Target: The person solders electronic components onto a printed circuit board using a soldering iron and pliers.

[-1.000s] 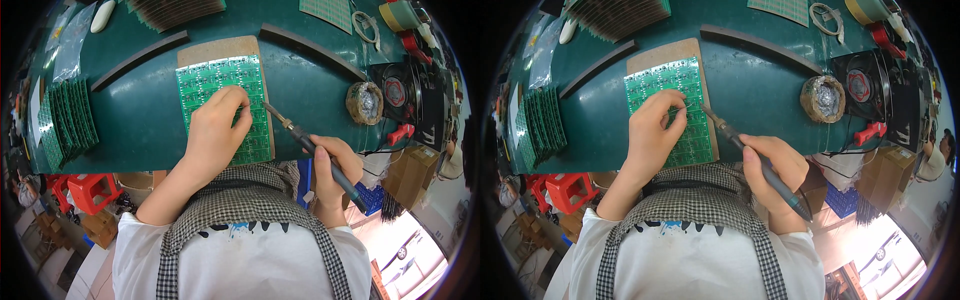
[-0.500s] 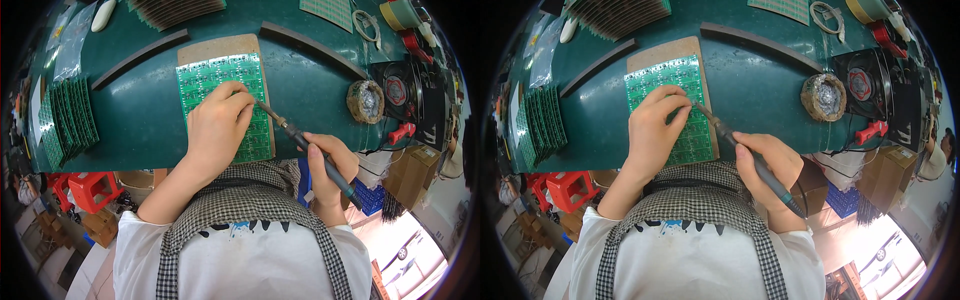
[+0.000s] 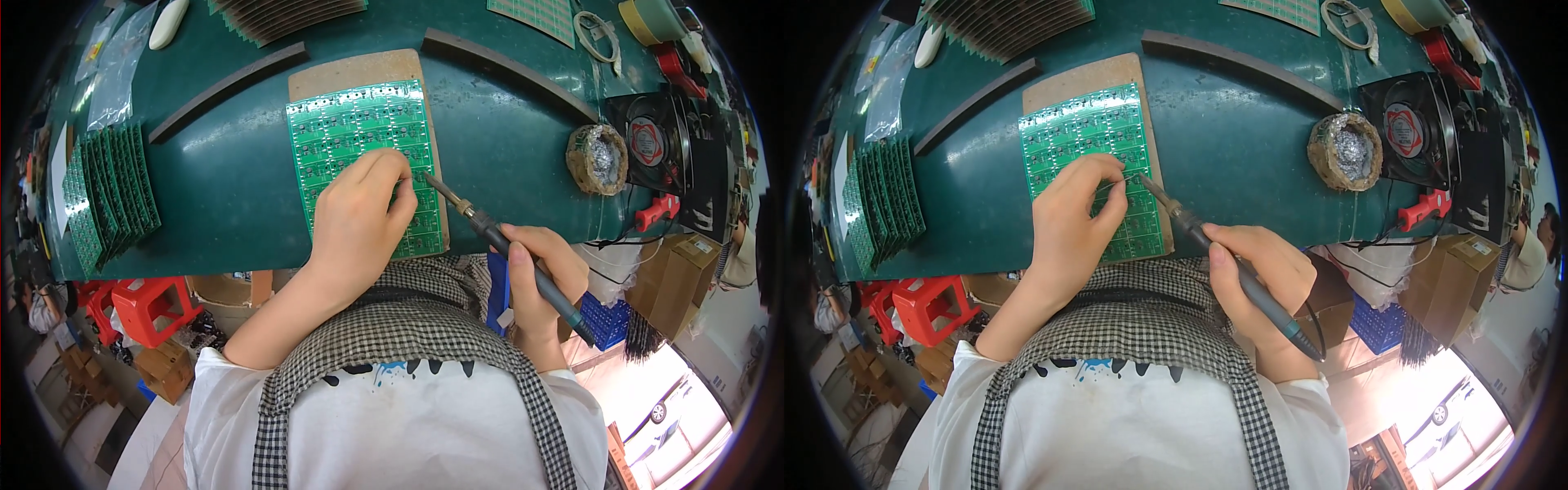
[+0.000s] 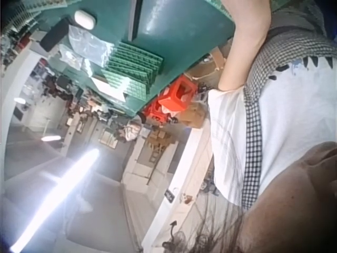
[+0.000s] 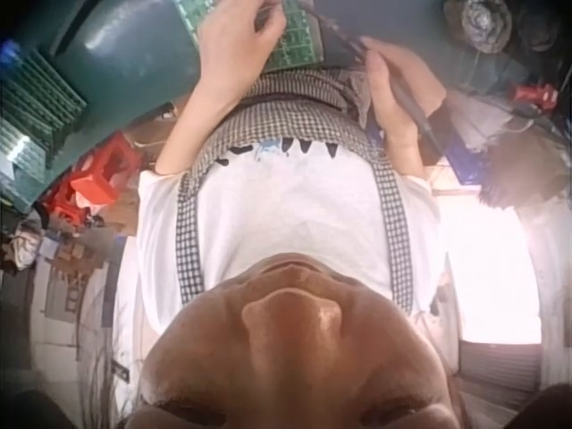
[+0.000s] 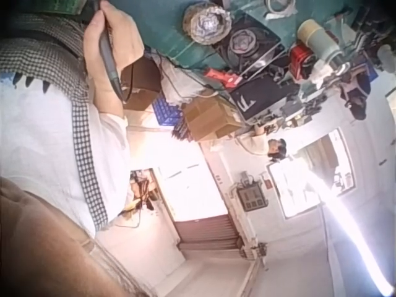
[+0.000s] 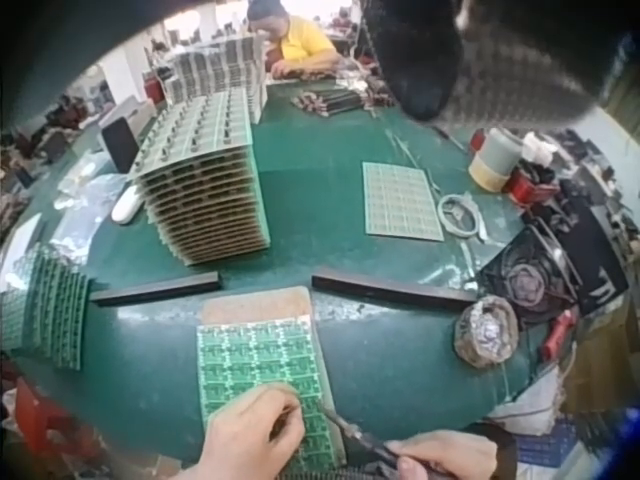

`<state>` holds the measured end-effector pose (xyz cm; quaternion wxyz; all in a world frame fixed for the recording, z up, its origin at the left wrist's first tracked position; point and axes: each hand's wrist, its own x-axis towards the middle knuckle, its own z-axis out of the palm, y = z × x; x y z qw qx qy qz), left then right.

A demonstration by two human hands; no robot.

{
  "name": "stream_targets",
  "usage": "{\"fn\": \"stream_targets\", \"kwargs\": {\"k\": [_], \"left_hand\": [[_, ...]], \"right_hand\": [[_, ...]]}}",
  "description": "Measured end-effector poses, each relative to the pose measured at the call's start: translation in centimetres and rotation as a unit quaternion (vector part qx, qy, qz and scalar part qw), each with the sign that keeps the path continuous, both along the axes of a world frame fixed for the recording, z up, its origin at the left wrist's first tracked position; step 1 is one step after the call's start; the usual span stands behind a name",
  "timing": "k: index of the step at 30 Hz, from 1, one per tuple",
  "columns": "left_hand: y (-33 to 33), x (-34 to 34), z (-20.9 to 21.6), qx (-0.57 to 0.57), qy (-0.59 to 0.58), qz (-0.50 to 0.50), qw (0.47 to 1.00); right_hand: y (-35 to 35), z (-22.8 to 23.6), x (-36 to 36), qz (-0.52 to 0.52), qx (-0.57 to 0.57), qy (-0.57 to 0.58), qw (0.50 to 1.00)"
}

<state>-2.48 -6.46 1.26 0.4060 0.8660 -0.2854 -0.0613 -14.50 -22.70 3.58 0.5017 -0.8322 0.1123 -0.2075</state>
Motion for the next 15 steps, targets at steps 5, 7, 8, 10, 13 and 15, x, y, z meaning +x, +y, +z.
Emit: {"fn": "stream_targets", "kwargs": {"k": [5,7,8,10,13,15], "left_hand": [[-0.2,-0.2,-0.1,-0.004,-0.043,-0.001,0.999],[-0.1,-0.4,0.2,0.008,-0.045,0.002,0.999],[-0.1,-0.4,0.4,0.025,-0.037,0.002,0.999],[0.1,-0.4,0.4,0.042,-0.030,0.003,0.999],[0.4,-0.5,0.5,-0.023,-0.030,-0.010,0.999],[0.8,-1.4,1.4,-0.026,-0.010,-0.029,0.999]], "right_hand": [[0.2,0.1,0.1,0.012,-0.018,0.002,1.000],[0.2,0.3,-0.2,0.013,-0.021,0.010,1.000],[0.2,0.4,-0.4,0.015,-0.024,0.018,0.999],[0.1,0.7,-0.6,0.015,-0.026,0.017,0.999],[-0.1,0.6,-1.6,0.002,-0.016,0.014,1.000],[-0.2,0.6,-2.0,-0.010,-0.003,0.011,1.000]]}}
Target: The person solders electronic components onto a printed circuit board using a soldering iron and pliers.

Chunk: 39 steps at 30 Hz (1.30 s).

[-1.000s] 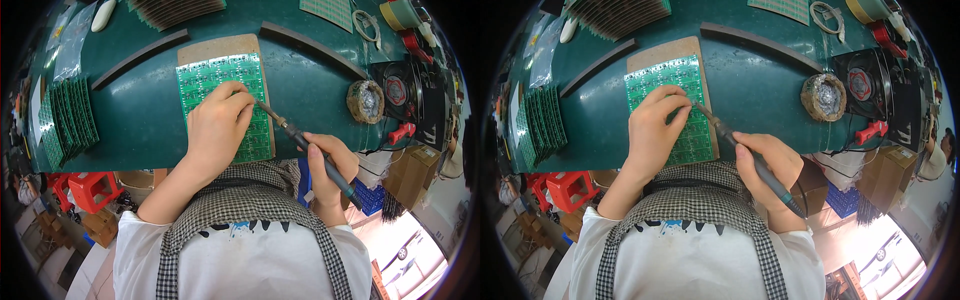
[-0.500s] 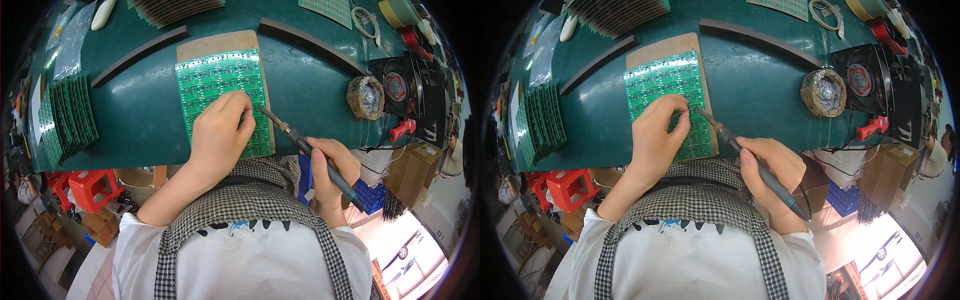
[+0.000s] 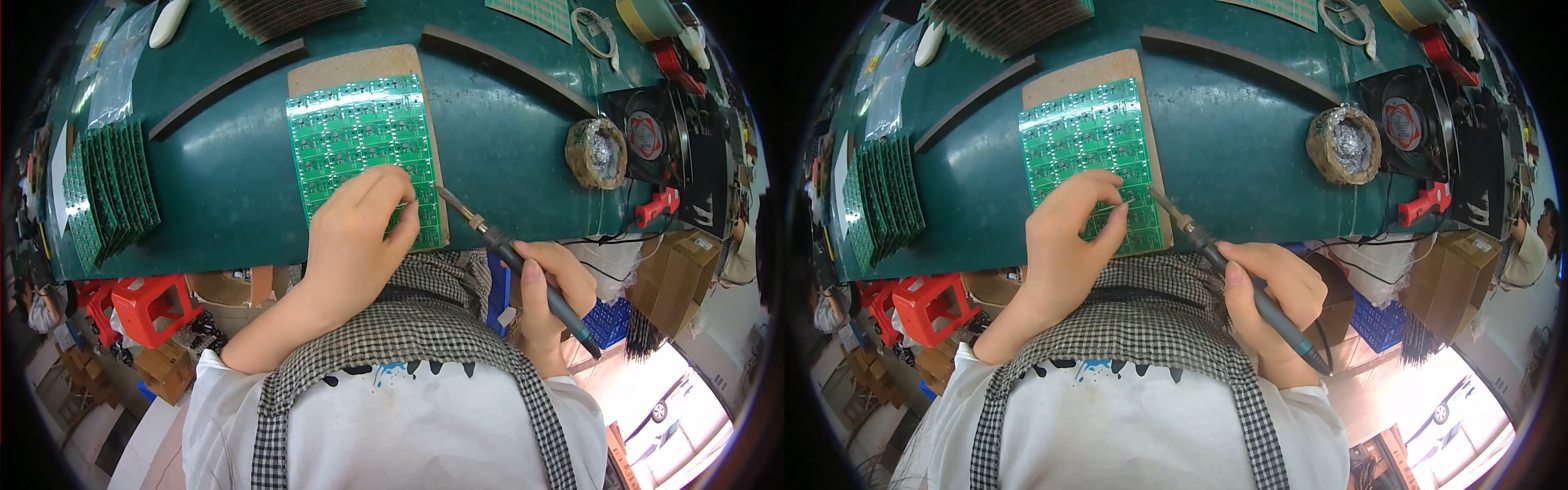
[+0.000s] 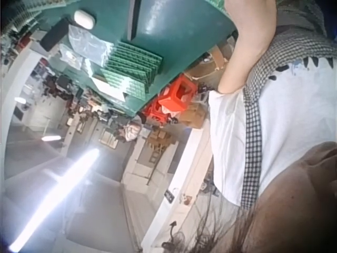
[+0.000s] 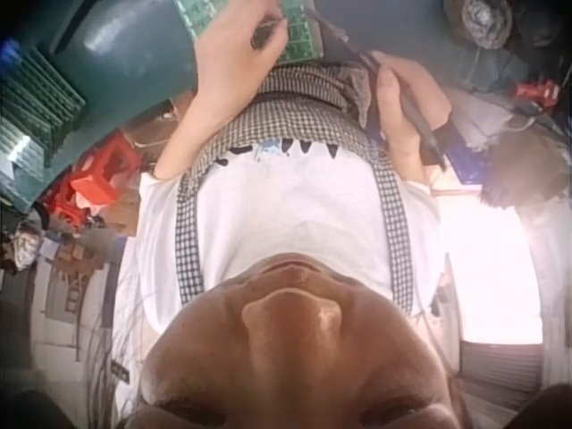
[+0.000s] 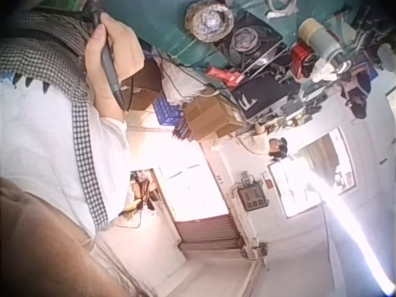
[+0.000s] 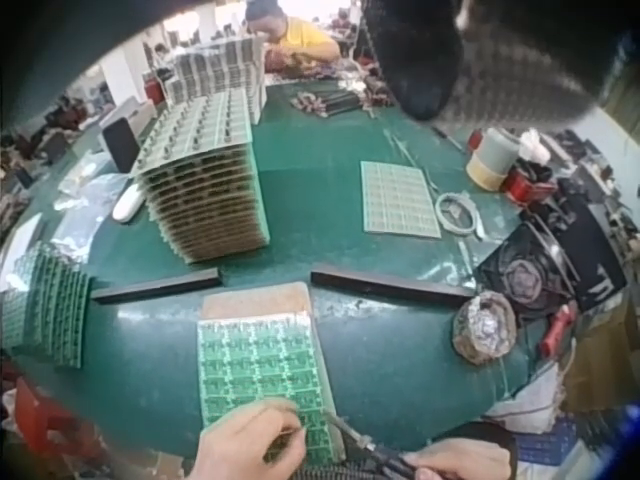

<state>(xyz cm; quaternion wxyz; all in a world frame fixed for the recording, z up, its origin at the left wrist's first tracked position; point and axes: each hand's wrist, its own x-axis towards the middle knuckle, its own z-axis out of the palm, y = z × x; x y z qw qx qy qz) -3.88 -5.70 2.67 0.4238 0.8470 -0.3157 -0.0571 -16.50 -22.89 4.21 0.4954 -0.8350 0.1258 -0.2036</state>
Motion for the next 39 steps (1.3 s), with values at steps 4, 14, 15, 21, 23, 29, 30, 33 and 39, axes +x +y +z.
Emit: {"fn": "stream_targets", "kwargs": {"k": [4,14,15,21,23,29,30,33,39], "left_hand": [[0.0,-0.4,-1.4,-0.002,-0.006,0.016,1.000],[-0.3,-0.7,-2.0,0.025,-0.067,0.036,0.997],[-0.4,-0.7,-1.7,0.036,-0.063,0.035,0.997],[-0.2,-0.6,-1.6,0.046,-0.037,0.023,0.998],[0.0,-0.4,-1.4,0.012,-0.022,0.016,1.000],[0.5,-0.3,-0.1,0.022,0.048,0.012,0.999],[0.6,-0.8,0.2,0.019,0.051,0.008,0.998],[1.2,-1.7,0.6,0.025,0.130,-0.002,0.991],[0.7,-2.0,-0.8,0.019,0.049,-0.006,0.999]], "right_hand": [[0.1,0.3,0.1,0.022,-0.011,0.001,1.000],[0.5,-0.3,0.5,0.041,-0.028,-0.007,0.999],[0.4,-0.2,0.4,0.040,-0.028,-0.007,0.999],[0.1,-0.1,-0.6,0.040,-0.045,-0.003,0.998],[-0.5,-0.3,-2.1,-0.044,-0.042,-0.036,0.998],[-4.8,-4.4,-5.5,-0.235,-0.277,-0.125,0.923],[-5.0,-5.1,-5.2,-0.232,-0.318,-0.110,0.913],[-4.9,-5.5,-5.3,-0.181,-0.323,-0.021,0.929],[-1.4,-2.1,-4.3,-0.021,-0.113,-0.139,0.984]]}}
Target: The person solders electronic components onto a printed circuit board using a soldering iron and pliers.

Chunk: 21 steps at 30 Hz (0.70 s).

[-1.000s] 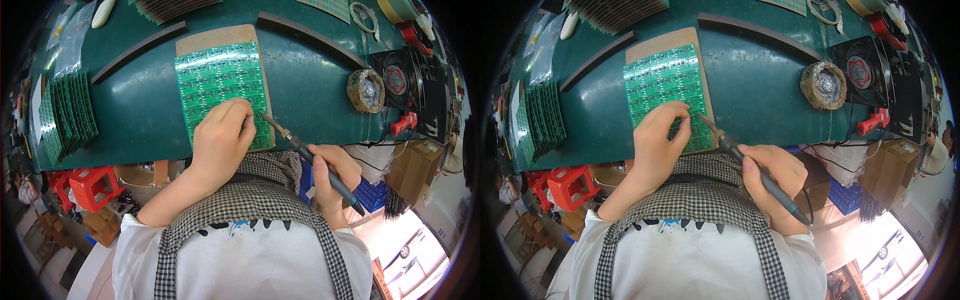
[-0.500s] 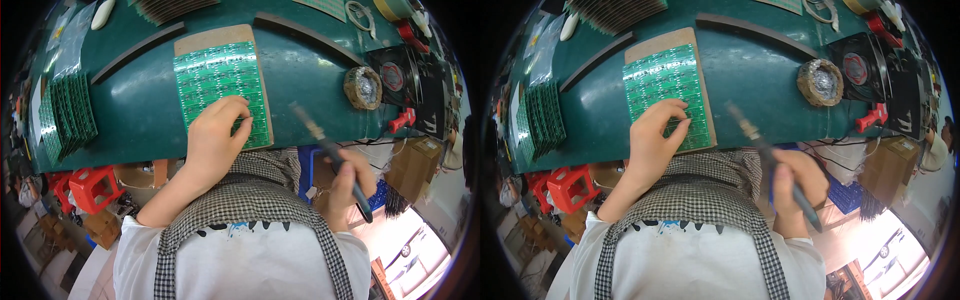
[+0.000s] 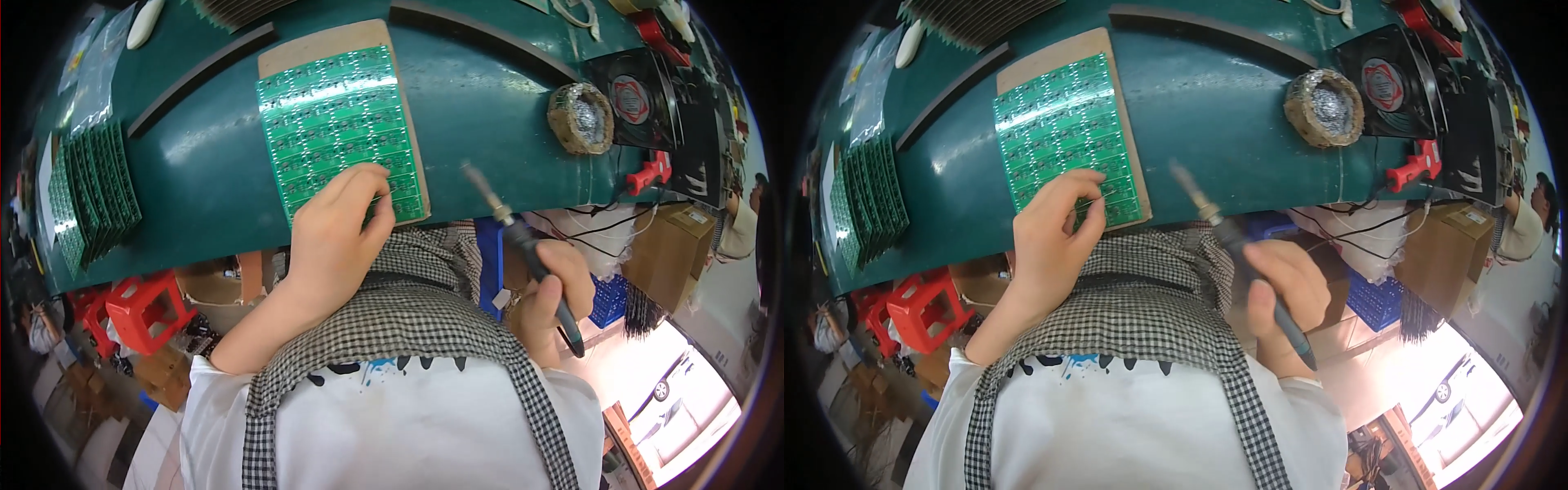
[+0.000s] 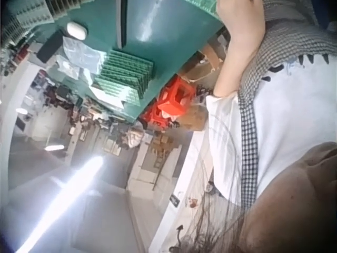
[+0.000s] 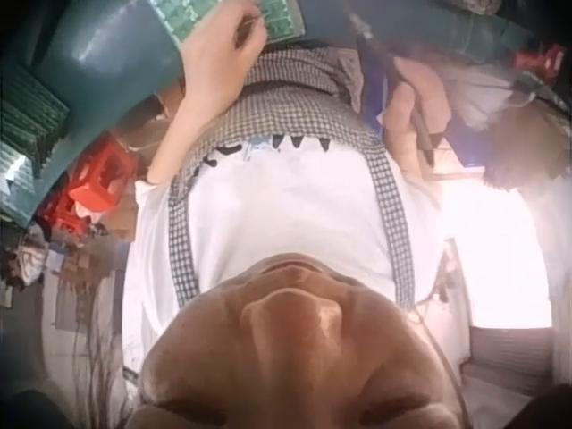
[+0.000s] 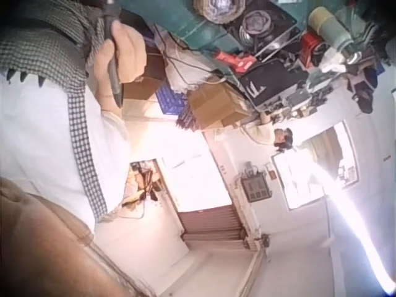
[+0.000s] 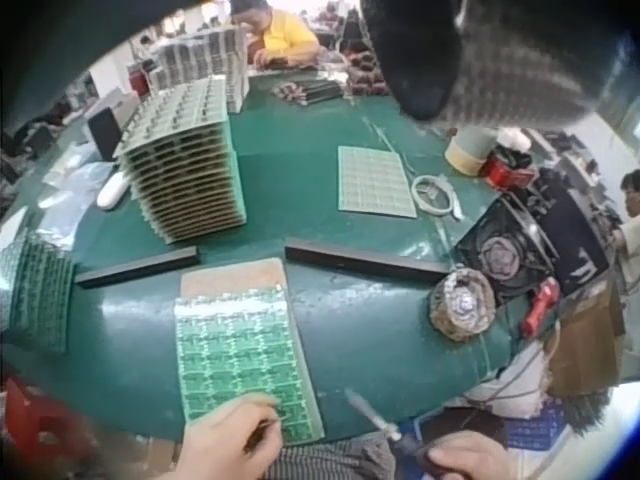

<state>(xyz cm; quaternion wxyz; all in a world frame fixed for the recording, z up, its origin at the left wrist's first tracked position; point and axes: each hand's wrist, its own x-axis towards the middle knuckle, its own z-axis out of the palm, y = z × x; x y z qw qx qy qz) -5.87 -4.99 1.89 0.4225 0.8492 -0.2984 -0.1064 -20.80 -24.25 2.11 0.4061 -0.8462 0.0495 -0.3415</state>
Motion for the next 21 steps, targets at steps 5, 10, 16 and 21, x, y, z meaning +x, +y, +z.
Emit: {"fn": "stream_targets", "kwargs": {"k": [5,10,16,21], "left_hand": [[-0.2,-0.1,-0.3,0.011,-0.045,0.017,0.999],[-0.5,-0.2,-0.4,0.010,-0.049,0.017,0.999],[-0.6,-0.2,-1.0,0.008,-0.094,0.015,0.995],[-0.5,-0.3,-0.5,0.033,-0.076,0.004,0.997]], "right_hand": [[1.3,0.7,1.7,0.039,0.066,0.065,0.995],[1.5,0.7,2.1,0.066,0.060,0.107,0.990],[1.8,1.7,2.4,0.075,0.064,0.160,0.982],[2.2,0.9,1.9,0.064,0.038,0.090,0.993]]}}
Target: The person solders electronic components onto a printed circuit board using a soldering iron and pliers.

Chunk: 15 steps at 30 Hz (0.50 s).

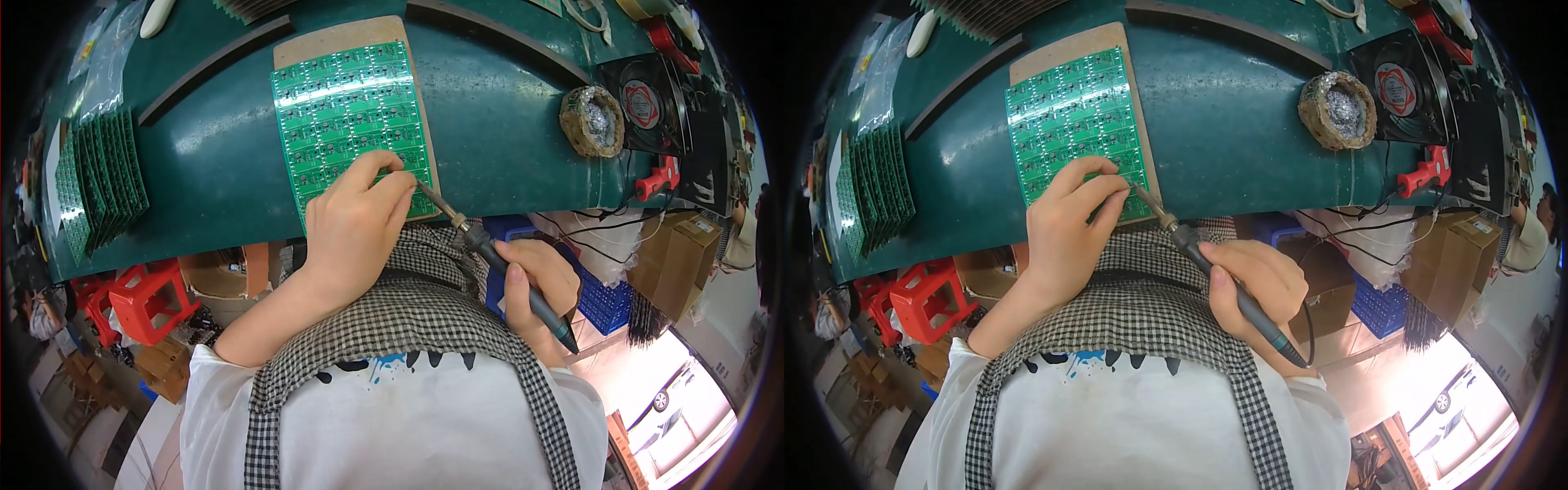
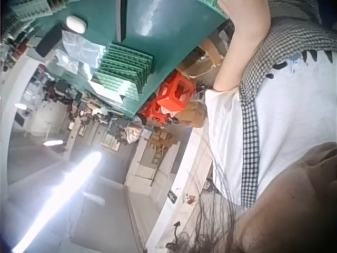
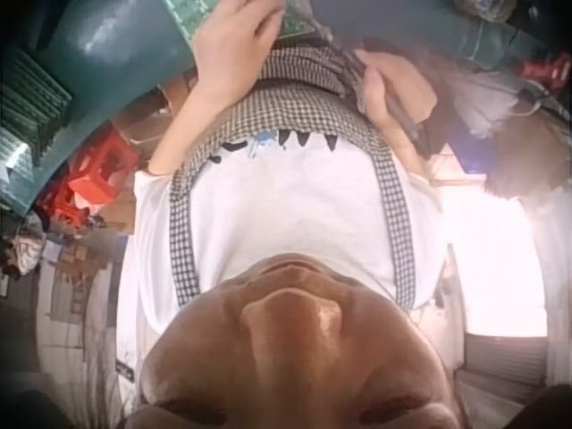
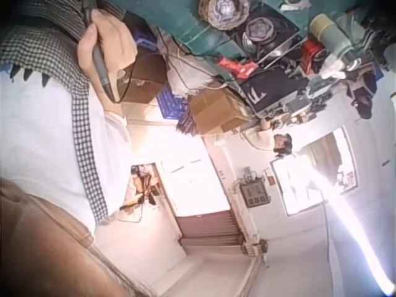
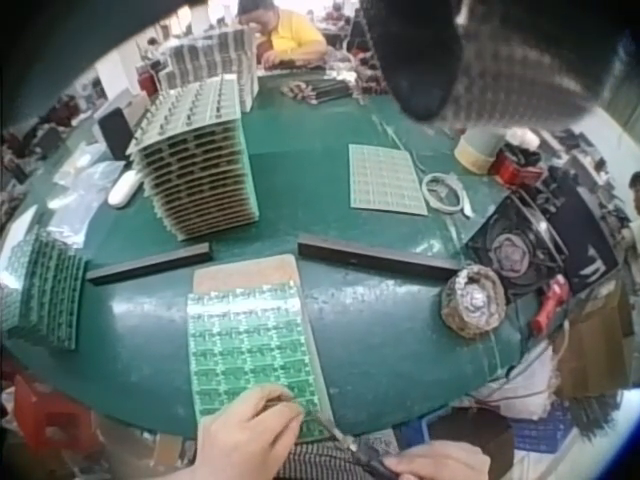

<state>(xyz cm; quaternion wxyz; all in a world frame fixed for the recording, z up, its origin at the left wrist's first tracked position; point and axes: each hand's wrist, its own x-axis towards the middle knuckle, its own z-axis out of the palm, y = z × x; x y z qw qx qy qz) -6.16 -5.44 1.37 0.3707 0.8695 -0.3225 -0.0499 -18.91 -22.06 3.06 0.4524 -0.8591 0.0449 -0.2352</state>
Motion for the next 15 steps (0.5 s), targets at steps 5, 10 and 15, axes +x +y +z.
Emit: {"fn": "stream_targets", "kwargs": {"k": [5,10,15], "left_hand": [[0.6,0.1,0.4,-0.006,0.067,-0.014,0.998],[0.8,-0.4,0.4,-0.019,0.049,-0.036,0.998],[0.7,-0.7,0.1,-0.021,0.015,-0.037,0.999]], "right_hand": [[0.0,-0.3,-0.8,-0.024,0.005,-0.010,1.000],[-0.3,0.0,-1.5,-0.039,0.024,-0.016,0.999],[-0.3,-0.2,-1.7,-0.021,0.013,-0.003,1.000]]}}
